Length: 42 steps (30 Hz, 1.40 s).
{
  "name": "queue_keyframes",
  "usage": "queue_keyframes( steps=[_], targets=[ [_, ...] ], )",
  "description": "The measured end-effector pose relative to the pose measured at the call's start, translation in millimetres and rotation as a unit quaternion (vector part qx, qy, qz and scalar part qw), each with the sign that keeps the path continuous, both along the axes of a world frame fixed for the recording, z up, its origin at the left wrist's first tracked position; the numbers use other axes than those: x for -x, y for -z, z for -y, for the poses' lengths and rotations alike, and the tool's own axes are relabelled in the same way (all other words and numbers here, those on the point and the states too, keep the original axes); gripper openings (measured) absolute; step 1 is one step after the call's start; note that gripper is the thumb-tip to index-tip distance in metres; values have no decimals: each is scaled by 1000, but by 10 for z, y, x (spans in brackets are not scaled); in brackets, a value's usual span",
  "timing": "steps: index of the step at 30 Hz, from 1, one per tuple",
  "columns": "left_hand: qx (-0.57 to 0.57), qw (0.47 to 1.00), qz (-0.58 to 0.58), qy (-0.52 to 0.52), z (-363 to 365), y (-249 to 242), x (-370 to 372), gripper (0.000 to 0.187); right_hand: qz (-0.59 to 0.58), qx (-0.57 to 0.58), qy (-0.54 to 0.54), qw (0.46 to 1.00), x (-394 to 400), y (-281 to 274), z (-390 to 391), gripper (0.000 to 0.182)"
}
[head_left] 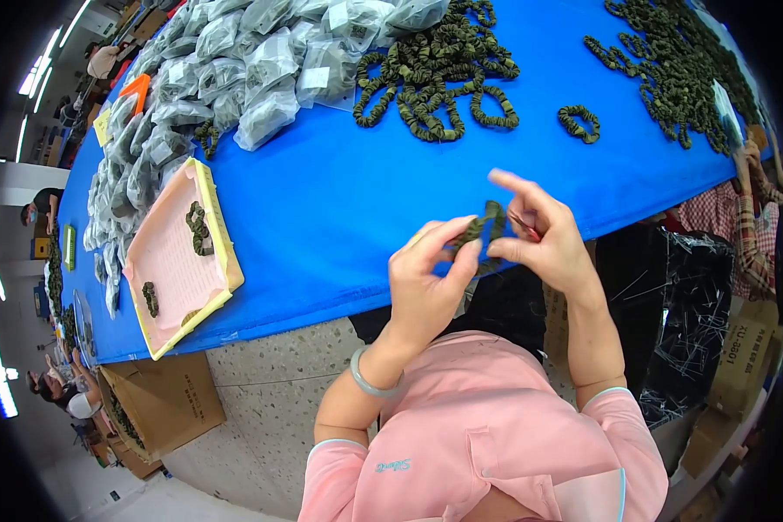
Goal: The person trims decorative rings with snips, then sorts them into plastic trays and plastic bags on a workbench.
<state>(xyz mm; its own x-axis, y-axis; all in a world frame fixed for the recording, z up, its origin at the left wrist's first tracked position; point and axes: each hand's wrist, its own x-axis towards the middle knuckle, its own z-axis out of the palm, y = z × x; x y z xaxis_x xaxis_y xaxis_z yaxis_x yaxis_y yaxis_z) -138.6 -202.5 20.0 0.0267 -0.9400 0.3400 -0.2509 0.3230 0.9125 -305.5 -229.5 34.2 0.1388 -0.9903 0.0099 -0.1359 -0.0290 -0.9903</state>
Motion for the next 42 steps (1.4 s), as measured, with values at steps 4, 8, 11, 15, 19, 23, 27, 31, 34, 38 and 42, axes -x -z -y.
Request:
queue_keyframes(
  steps=[4, 8, 11, 15, 19, 23, 27, 31, 34, 38, 42],
  targets=[
    [74, 990, 113, 41, 524, 112, -40, 25, -28, 22, 42, 998, 350, 181, 423, 7],
    [193, 856, 467, -107, 1167, 112, -242, 24, -212, 102, 262, 936, 776, 179, 724, 26],
    [239, 857, 453, -52, 1353, 164, -356, 18, -161, 105, 222, 956, 661, 88, 586, 33],
    [161, 947, 276, -12, 1035, -1, -262, 14, -98, 119, 181, 971, 341, 80, 303, 38],
    [-202, 976, -80, 17, 543, -176, -161, 21, -70, 155, 79, 982, 75, 47, 135, 37],
    [-205, 943, -256, 58, 319, -160, -115, 22, -59, 208, 35, 976, -52, 20, 71, 34],
    [-216, 942, -250, 58, 230, -161, -90, 21, -88, 220, 37, 971, -95, -8, 58, 33],
    [-131, 975, -171, 47, 225, -109, -63, 20, -107, 232, 46, 966, -105, -7, 33, 33],
    [-105, 985, -130, 44, 215, -101, -76, 20, -115, 242, 48, 962, -102, 20, 34, 32],
    [-112, 988, -91, 49, 191, -103, -89, 21, -122, 260, 45, 957, -85, 42, 51, 31],
    [-178, 951, -244, 58, 168, -149, -37, 17, -55, 164, 98, 980, -105, -86, 70, 30]
  ],
)
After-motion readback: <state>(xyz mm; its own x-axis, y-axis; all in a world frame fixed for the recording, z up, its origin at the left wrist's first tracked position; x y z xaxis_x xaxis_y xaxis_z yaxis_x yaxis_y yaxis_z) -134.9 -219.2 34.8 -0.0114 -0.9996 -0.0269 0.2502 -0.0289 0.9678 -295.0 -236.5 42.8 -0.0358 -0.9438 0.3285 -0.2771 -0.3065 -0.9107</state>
